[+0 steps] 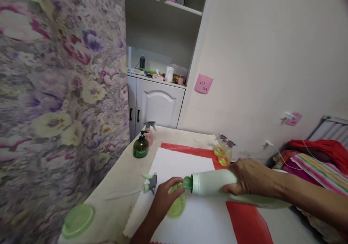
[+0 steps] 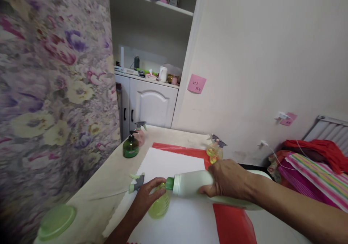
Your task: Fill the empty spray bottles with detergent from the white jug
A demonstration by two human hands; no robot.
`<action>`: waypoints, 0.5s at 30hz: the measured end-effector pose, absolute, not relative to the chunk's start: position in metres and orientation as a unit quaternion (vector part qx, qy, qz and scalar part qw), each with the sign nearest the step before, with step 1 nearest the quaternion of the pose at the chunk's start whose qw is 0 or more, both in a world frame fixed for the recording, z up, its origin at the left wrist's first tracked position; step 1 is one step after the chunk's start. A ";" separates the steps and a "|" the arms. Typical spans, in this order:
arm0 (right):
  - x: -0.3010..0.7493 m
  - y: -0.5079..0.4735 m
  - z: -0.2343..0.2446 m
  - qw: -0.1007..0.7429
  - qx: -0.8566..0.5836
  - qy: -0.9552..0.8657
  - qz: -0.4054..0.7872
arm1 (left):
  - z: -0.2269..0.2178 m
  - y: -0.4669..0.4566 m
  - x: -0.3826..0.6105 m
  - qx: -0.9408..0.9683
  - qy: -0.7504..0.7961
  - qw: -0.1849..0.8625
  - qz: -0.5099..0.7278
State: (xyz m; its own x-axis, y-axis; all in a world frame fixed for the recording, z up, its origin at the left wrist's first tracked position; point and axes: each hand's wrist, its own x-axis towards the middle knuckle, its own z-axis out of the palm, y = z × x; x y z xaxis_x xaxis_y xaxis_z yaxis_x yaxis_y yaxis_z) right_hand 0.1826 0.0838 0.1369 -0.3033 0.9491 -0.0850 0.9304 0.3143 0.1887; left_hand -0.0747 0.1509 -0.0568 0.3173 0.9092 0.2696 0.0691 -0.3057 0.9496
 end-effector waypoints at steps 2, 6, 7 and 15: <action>0.182 0.083 0.138 0.090 0.584 0.805 0.055 | -0.056 0.151 -0.075 0.668 0.366 0.461 0.454; 0.181 0.083 0.137 0.085 0.589 0.803 0.039 | -0.056 0.151 -0.075 0.666 0.369 0.461 0.456; 0.182 0.084 0.136 0.083 0.590 0.802 0.038 | -0.056 0.151 -0.075 0.666 0.369 0.461 0.456; 0.189 0.084 0.126 0.044 0.613 0.788 -0.036 | -0.057 0.152 -0.074 0.659 0.374 0.464 0.459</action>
State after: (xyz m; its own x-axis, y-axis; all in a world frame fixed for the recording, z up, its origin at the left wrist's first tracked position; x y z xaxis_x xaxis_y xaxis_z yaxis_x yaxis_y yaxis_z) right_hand 0.1893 0.0839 0.1264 -0.2451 0.9628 -0.1135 0.9692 0.2464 -0.0031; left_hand -0.0744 0.1520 -0.0569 0.2987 0.9191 0.2571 0.0665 -0.2888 0.9551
